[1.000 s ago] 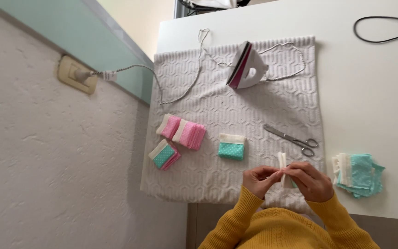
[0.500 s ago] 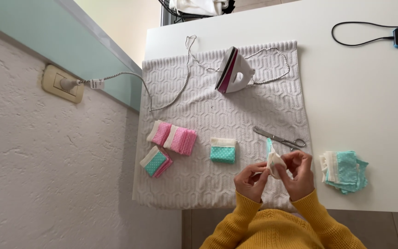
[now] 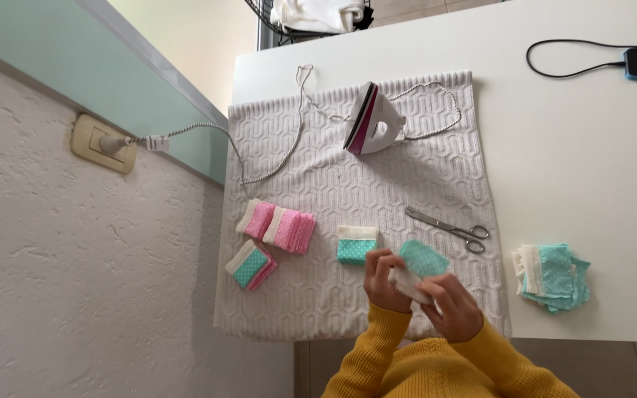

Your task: The person folds small pieces of pink and teal patterned fabric into neat rectangular stacks on a white table. They use scissors to trim the edges of the fabric pieces and arrange the finished items in piles.

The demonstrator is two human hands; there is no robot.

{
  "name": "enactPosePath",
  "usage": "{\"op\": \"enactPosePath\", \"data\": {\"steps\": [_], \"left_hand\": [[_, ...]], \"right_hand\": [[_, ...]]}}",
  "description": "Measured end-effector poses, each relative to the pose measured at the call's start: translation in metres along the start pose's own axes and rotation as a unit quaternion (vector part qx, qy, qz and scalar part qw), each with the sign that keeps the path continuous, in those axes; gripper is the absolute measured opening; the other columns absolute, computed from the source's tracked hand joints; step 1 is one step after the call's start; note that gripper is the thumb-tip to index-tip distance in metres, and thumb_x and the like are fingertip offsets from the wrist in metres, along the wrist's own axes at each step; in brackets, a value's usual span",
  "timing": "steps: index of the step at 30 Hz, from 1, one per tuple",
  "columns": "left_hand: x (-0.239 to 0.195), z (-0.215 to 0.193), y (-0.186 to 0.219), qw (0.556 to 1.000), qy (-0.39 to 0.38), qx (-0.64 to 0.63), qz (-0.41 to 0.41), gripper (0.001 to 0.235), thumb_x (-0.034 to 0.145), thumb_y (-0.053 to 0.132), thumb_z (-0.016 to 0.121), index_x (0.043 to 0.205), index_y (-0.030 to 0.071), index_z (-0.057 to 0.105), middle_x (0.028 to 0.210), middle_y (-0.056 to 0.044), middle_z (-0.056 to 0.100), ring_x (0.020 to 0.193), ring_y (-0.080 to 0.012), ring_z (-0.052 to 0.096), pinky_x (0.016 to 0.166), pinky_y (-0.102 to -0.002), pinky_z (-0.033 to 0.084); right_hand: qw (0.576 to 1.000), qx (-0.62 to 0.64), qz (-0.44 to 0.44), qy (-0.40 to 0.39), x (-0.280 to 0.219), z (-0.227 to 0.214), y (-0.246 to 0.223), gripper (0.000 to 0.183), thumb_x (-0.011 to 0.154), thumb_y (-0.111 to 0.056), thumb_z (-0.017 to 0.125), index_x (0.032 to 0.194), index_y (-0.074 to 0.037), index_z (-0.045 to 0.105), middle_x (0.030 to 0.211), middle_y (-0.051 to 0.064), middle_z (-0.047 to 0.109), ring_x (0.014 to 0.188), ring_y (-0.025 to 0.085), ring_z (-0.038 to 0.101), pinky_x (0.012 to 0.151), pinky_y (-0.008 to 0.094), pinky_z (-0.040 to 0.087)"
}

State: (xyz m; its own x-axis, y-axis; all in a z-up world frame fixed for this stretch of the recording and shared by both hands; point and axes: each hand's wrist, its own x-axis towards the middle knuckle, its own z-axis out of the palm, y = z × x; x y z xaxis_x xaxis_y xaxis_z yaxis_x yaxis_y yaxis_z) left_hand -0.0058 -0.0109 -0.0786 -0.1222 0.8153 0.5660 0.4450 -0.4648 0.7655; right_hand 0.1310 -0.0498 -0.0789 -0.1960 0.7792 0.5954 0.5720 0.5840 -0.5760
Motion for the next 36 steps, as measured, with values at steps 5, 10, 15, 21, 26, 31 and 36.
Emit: {"op": "enactPosePath", "data": {"steps": [5,10,15,21,26,31,36], "left_hand": [[-0.011,-0.001,-0.003,0.998,0.006,-0.056,-0.034,0.025,0.086,0.016,0.073,0.081,0.009,0.05,0.084,-0.005,0.059,0.074,-0.0176,0.066,0.061,-0.031,0.053],[-0.008,-0.001,-0.007,0.997,0.029,-0.062,-0.04,0.03,0.087,0.021,0.077,0.085,0.011,0.049,0.074,-0.001,0.058,0.063,-0.0125,0.063,0.056,-0.027,0.052],[-0.011,0.0,-0.015,0.997,0.048,-0.054,-0.014,0.034,0.09,0.026,0.079,0.106,0.008,0.054,0.076,0.001,0.062,0.064,-0.0091,0.064,0.055,-0.026,0.053],[-0.027,0.001,-0.019,0.996,-0.046,0.0,0.075,0.029,0.085,0.019,0.083,0.11,0.01,0.071,0.083,-0.002,0.065,0.066,-0.0127,0.062,0.051,-0.027,0.054],[0.028,-0.033,0.057,0.97,-0.202,-0.064,0.122,0.014,0.083,0.008,0.076,0.096,0.005,0.071,0.102,-0.009,0.066,0.086,-0.0226,0.064,0.066,-0.03,0.055],[-0.007,-0.02,0.003,0.884,-0.275,-0.351,-0.139,0.015,0.097,0.016,0.064,0.098,0.001,0.067,0.101,-0.011,0.063,0.078,-0.0168,0.056,0.062,-0.028,0.05],[-0.01,-0.021,-0.011,0.642,-0.228,-0.567,-0.462,0.033,0.107,0.033,0.05,0.102,0.003,0.066,0.076,-0.003,0.061,0.054,-0.0076,0.047,0.046,-0.021,0.039]], "right_hand": [[0.992,-0.104,0.053,0.056,0.019,-0.005,-0.013,0.048,0.065,0.003,0.076,0.108,-0.004,0.055,0.094,0.014,0.06,0.089,0.033,0.062,0.076,0.043,0.053],[0.998,-0.005,0.068,0.012,-0.016,0.015,0.002,0.042,0.072,0.002,0.079,0.104,-0.008,0.054,0.09,0.009,0.058,0.079,0.025,0.062,0.068,0.035,0.054],[0.985,0.036,0.163,-0.047,-0.018,0.012,0.004,0.04,0.07,0.003,0.079,0.101,-0.008,0.055,0.09,0.009,0.06,0.07,0.021,0.061,0.062,0.033,0.054],[0.982,-0.038,0.187,0.001,0.002,-0.015,0.03,0.036,0.078,0.0,0.075,0.108,-0.006,0.056,0.099,0.006,0.061,0.076,0.018,0.065,0.066,0.028,0.059],[0.988,-0.119,0.089,0.047,0.051,-0.044,0.011,0.032,0.077,-0.007,0.077,0.106,-0.007,0.064,0.108,0.007,0.067,0.1,0.024,0.068,0.086,0.036,0.058],[0.921,0.231,0.306,-0.066,0.0,-0.016,0.058,0.028,0.078,-0.013,0.079,0.104,-0.008,0.071,0.1,0.005,0.075,0.09,0.016,0.073,0.081,0.031,0.062],[0.558,0.682,0.467,-0.071,-0.064,0.008,0.09,0.025,0.097,-0.011,0.068,0.118,0.002,0.067,0.088,0.007,0.068,0.066,0.011,0.055,0.059,0.026,0.049]]}}
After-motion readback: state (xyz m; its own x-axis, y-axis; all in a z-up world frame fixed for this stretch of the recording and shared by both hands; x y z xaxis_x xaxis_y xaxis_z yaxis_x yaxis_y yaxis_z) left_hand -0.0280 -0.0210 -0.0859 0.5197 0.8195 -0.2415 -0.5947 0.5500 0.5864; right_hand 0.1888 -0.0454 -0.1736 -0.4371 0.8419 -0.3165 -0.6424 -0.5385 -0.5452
